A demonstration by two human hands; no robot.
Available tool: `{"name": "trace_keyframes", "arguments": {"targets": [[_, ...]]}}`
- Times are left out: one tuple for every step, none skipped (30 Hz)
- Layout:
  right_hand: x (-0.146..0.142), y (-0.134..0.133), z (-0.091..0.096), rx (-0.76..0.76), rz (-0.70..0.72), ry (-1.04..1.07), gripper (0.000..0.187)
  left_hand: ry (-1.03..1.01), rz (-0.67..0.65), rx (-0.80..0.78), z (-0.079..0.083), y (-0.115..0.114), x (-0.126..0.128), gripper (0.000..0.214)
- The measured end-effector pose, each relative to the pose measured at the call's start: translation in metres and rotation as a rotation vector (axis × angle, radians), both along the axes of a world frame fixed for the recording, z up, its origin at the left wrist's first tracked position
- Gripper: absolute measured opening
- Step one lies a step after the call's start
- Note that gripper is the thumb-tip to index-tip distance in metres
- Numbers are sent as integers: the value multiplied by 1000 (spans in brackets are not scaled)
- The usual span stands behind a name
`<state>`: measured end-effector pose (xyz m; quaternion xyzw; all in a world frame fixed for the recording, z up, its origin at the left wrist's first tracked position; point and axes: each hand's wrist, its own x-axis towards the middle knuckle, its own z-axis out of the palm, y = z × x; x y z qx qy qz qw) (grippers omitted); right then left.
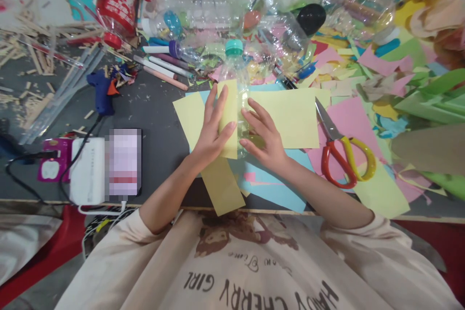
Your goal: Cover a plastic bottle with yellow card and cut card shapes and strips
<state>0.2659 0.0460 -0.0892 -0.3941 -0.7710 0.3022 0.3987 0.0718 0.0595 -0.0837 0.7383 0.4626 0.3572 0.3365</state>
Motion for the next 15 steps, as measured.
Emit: {"name": "trace_keyframes", "arguments": {"targets": [[0, 0, 1, 11, 2, 7, 60, 1, -9, 3, 0, 0, 0, 68], [0, 0, 1, 20, 7, 12, 60, 2, -16, 6, 0, 0, 0, 68], [0, 0, 2, 22, 12, 12, 61, 4, -19, 9, 0, 0, 0, 67], [1, 0, 3, 19, 17, 6, 62, 7, -18, 15, -1, 0, 0, 67], [1, 0, 3, 14, 20, -3, 63, 12, -13, 21, -1, 0, 0, 68], [1, 0, 3, 12, 21, -11, 64, 16, -7, 26, -2, 1, 0, 68], [1, 0, 4, 15, 21, -11, 64, 18, -3, 31, -3, 1, 0, 69], [0, 0, 3, 23, 22, -4, 65, 18, -4, 36, -3, 1, 0, 69], [0, 0, 3, 38, 25, 8, 64, 14, -10, 41, -4, 1, 0, 68], [-1, 0, 2, 58, 27, 17, 63, 8, -17, 42, -4, 1, 0, 68], [-1, 1, 1, 80, 28, 20, 62, 0, -23, 42, -3, 1, 0, 67], [-2, 1, 0, 101, 29, 15, 60, -8, -24, 43, -2, 1, 1, 67], [-2, 1, -1, 116, 28, 3, 58, -19, -21, 41, -2, 0, 2, 67], [-2, 1, -2, 123, 25, -10, 56, -31, -11, 33, -1, 0, 3, 67], [-2, 1, -2, 120, 22, -23, 54, -45, 0, 26, 0, -1, 4, 66]]}}
